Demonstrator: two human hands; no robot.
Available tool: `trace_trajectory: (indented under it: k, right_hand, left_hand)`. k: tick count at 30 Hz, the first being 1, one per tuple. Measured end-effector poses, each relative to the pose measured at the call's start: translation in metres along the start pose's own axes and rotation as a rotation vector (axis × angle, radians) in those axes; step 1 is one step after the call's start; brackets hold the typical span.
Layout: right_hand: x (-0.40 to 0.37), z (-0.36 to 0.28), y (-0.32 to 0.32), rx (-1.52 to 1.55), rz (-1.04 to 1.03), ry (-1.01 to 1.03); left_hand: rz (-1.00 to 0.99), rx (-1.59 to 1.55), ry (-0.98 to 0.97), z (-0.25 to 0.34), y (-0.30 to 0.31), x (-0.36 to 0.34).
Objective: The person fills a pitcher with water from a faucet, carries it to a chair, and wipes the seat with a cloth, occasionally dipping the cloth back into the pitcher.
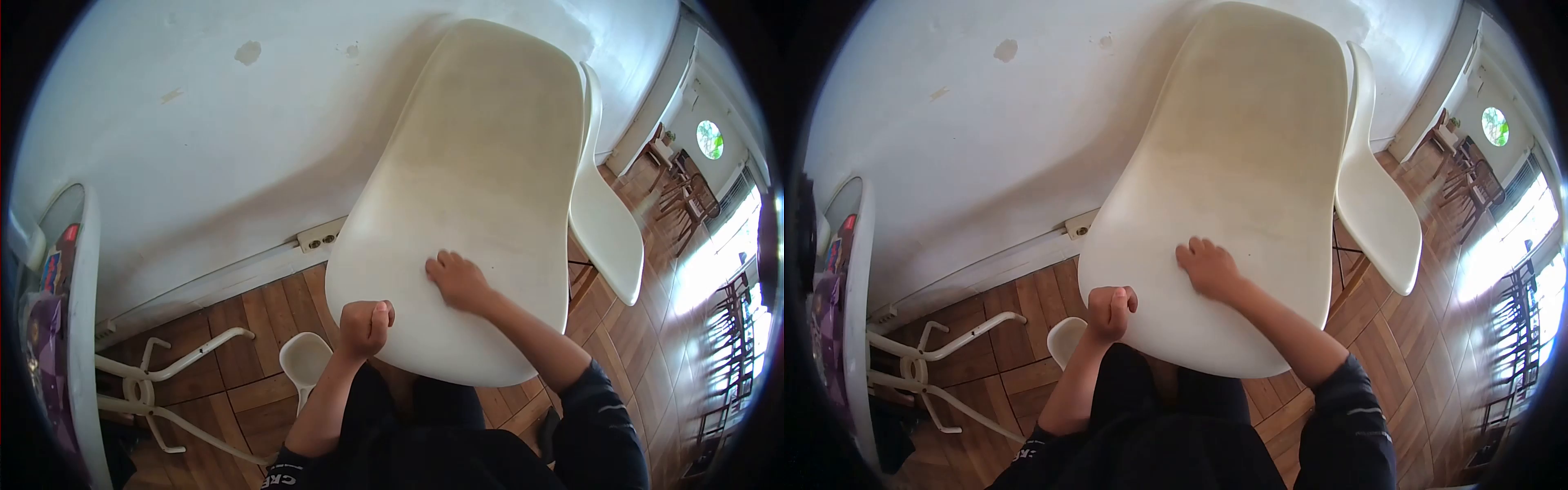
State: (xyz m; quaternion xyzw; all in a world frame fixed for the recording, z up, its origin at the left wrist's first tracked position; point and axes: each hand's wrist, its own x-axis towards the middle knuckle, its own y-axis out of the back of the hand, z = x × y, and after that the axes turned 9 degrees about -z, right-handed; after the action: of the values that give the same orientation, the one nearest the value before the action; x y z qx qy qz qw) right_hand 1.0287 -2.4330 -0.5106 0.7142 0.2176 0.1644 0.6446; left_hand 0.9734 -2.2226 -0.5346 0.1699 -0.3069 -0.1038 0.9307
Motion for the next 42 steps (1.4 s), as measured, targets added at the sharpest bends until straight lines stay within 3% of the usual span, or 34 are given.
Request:
trace_trajectory:
  k: [8, 10, 11, 14, 17, 19, 22, 26, 30, 33, 38, 42]
  right_hand:
    - [0.12, 0.085, -0.011, -0.099, 0.077, -0.266]
    - [0.143, 0.098, -0.016, -0.209, 0.275, -0.424]
    - [0.148, 0.101, -0.017, -0.208, 0.269, -0.421]
    - [0.141, 0.103, -0.019, -0.228, 0.333, -0.398]
    - [0.136, 0.095, -0.01, -0.234, 0.232, -0.339]
    - [0.119, 0.084, -0.006, -0.205, 0.029, -0.225]
    - [0.093, 0.062, -0.004, -0.093, -0.031, -0.081]
    - [0.048, 0.019, -0.002, -0.073, -0.046, 0.005]
    - [-0.005, -0.025, -0.011, -0.09, 0.066, 0.269]
    - [-0.038, -0.052, -0.008, -0.039, 0.019, 0.348]
    - [-0.03, -0.053, -0.006, 0.039, 0.033, 0.311]
    - [0.039, -0.023, -0.014, 0.004, 0.138, 0.166]
  left_hand:
    - [-0.004, 0.017, -0.08, 0.002, 0.005, 0.0]
    - [-0.029, 0.016, -0.113, -0.002, 0.005, -0.001]
    - [-0.027, 0.016, -0.106, -0.004, 0.006, 0.0]
    - [-0.017, -0.011, -0.122, -0.002, 0.004, 0.001]
    - [0.006, 0.001, -0.123, -0.002, 0.006, 0.0]
    - [0.028, 0.015, -0.127, -0.002, 0.005, 0.001]
    - [0.053, 0.027, -0.113, -0.005, 0.002, 0.0]
    - [0.072, 0.023, -0.079, -0.005, 0.0, 0.0]
    - [0.069, 0.023, -0.068, 0.0, 0.001, 0.0]
    - [0.066, 0.014, -0.06, -0.001, 0.002, 0.0]
    - [0.072, 0.017, -0.054, 0.001, 0.003, 0.0]
    - [0.06, 0.001, -0.049, 0.002, 0.004, -0.001]
